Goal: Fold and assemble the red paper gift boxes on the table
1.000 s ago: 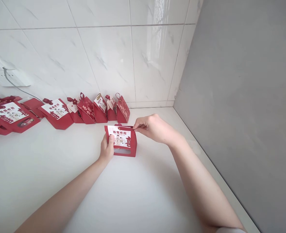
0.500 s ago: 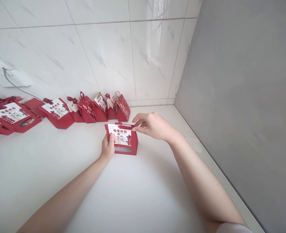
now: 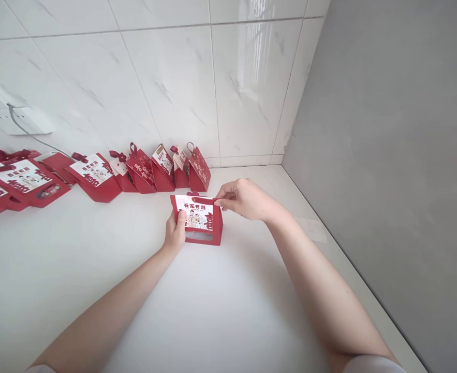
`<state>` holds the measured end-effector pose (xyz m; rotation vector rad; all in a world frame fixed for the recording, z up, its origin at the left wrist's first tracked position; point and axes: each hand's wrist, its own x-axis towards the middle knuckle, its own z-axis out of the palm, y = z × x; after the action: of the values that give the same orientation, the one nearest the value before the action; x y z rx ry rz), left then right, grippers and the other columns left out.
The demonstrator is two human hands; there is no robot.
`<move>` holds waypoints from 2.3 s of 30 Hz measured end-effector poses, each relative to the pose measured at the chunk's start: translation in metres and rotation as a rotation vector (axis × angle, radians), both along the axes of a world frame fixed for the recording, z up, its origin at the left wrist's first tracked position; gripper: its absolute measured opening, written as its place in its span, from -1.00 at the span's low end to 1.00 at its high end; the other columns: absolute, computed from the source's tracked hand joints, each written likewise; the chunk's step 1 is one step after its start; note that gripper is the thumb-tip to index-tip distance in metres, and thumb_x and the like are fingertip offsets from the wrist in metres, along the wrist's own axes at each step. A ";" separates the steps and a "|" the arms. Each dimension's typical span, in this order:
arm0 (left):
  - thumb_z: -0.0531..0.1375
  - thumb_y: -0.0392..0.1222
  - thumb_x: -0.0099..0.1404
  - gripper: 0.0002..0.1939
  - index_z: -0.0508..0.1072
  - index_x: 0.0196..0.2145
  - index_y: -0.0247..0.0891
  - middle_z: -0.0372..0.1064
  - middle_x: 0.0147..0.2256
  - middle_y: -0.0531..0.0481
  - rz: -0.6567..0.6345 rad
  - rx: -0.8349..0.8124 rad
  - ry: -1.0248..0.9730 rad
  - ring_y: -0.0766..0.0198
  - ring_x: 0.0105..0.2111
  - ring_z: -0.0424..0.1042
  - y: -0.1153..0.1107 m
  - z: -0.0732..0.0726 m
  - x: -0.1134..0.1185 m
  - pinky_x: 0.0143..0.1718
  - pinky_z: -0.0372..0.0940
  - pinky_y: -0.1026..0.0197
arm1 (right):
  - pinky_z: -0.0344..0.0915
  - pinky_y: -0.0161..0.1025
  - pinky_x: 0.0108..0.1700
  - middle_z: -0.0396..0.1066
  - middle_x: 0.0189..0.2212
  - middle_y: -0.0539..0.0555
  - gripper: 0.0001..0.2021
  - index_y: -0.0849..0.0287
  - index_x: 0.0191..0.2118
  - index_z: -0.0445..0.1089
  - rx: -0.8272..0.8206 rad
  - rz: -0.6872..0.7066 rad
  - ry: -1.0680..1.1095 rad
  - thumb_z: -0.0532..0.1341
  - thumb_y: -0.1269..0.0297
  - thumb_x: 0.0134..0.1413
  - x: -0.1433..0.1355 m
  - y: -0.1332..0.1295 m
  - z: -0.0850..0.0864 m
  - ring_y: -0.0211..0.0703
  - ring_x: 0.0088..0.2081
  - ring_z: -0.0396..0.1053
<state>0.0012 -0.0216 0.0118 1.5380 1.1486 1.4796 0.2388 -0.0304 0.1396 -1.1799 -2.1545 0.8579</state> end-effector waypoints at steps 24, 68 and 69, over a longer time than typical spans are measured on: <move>0.27 0.00 0.23 -0.57 0.35 -0.02 -0.24 0.50 -0.18 -0.09 -0.061 0.100 0.255 0.14 -0.18 0.51 -0.005 -0.002 0.002 -0.20 0.42 0.16 | 0.24 -0.31 -0.36 0.52 -0.36 0.00 -0.82 0.15 -0.27 0.44 0.143 -0.036 0.238 0.13 0.22 0.25 -0.030 -0.006 -0.011 -0.26 -0.40 0.36; 0.27 0.03 0.21 -0.58 0.37 -0.06 -0.23 0.50 -0.19 -0.09 -0.071 0.091 0.295 0.12 -0.20 0.51 -0.006 -0.001 0.006 -0.22 0.40 0.16 | 0.33 -0.20 -0.29 0.56 -0.31 0.04 -0.87 0.08 -0.22 0.42 0.095 -0.103 0.049 0.28 0.22 0.10 0.003 -0.011 0.007 -0.13 -0.32 0.46; 0.28 0.04 0.20 -0.58 0.37 -0.06 -0.23 0.50 -0.18 -0.10 -0.080 0.093 0.296 0.11 -0.20 0.51 -0.007 -0.001 0.006 -0.22 0.41 0.15 | 0.33 -0.19 -0.31 0.56 -0.33 0.04 -0.88 0.08 -0.23 0.44 0.115 -0.125 0.047 0.28 0.22 0.11 0.005 -0.014 0.011 -0.13 -0.34 0.46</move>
<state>0.0075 -0.0288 0.0110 1.8928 1.1803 1.2978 0.2440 -0.0442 0.1510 -1.2095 -2.0405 0.6920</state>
